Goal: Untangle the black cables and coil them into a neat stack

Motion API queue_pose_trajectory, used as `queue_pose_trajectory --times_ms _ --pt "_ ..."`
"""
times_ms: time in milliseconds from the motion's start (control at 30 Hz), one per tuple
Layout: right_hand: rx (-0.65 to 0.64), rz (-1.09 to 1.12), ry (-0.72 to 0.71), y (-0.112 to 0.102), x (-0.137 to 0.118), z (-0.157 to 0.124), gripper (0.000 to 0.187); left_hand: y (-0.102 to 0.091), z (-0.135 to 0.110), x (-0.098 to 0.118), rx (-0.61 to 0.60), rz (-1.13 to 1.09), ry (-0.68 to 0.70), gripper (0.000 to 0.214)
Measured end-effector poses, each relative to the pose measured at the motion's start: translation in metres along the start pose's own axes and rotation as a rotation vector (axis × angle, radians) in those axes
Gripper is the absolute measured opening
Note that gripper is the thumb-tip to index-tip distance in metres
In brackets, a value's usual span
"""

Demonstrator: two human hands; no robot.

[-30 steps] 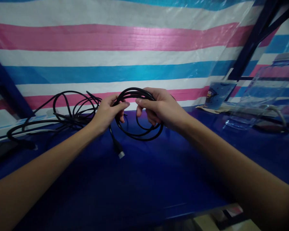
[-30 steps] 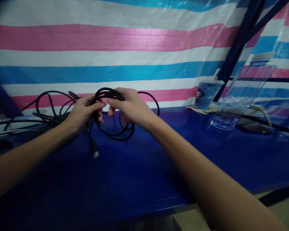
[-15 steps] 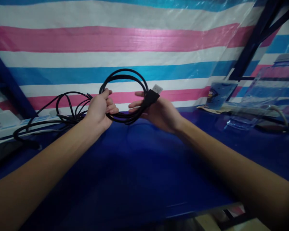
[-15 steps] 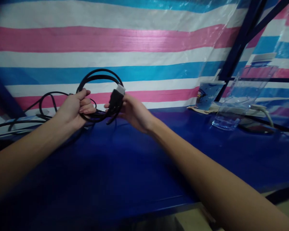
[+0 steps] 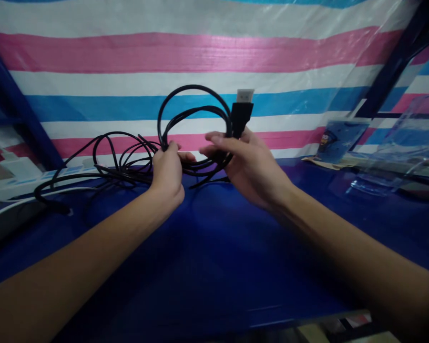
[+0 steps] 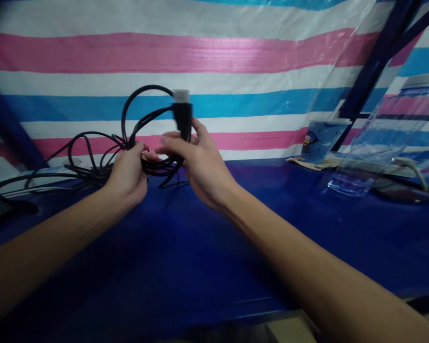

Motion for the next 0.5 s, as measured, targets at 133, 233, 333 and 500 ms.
queue_pose_trajectory --times_ms 133,233,333,500 --pt "0.315 -0.045 0.068 -0.040 -0.013 0.013 0.005 0.006 -0.015 -0.021 -0.136 0.192 0.009 0.032" --pt "0.366 -0.072 0.034 -0.068 -0.032 0.020 0.014 0.006 -0.026 -0.041 -0.173 0.080 -0.312 0.058" --pt "0.172 -0.133 0.059 -0.075 -0.036 0.021 0.016 0.015 -0.034 -0.044 -0.300 -0.151 -0.569 0.065" --pt "-0.123 -0.463 0.186 -0.071 -0.001 0.019 0.008 0.023 -0.021 -0.016 -0.400 -0.259 -0.327 0.043"
Point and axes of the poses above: each hand's wrist, its own z-axis towards the middle knuckle, its own y-axis out of the palm, x = y × z, the point moved 4 cm from there along z, towards the middle knuckle, and after that the axes turned 10 degrees about -z, right-handed, at the moved point
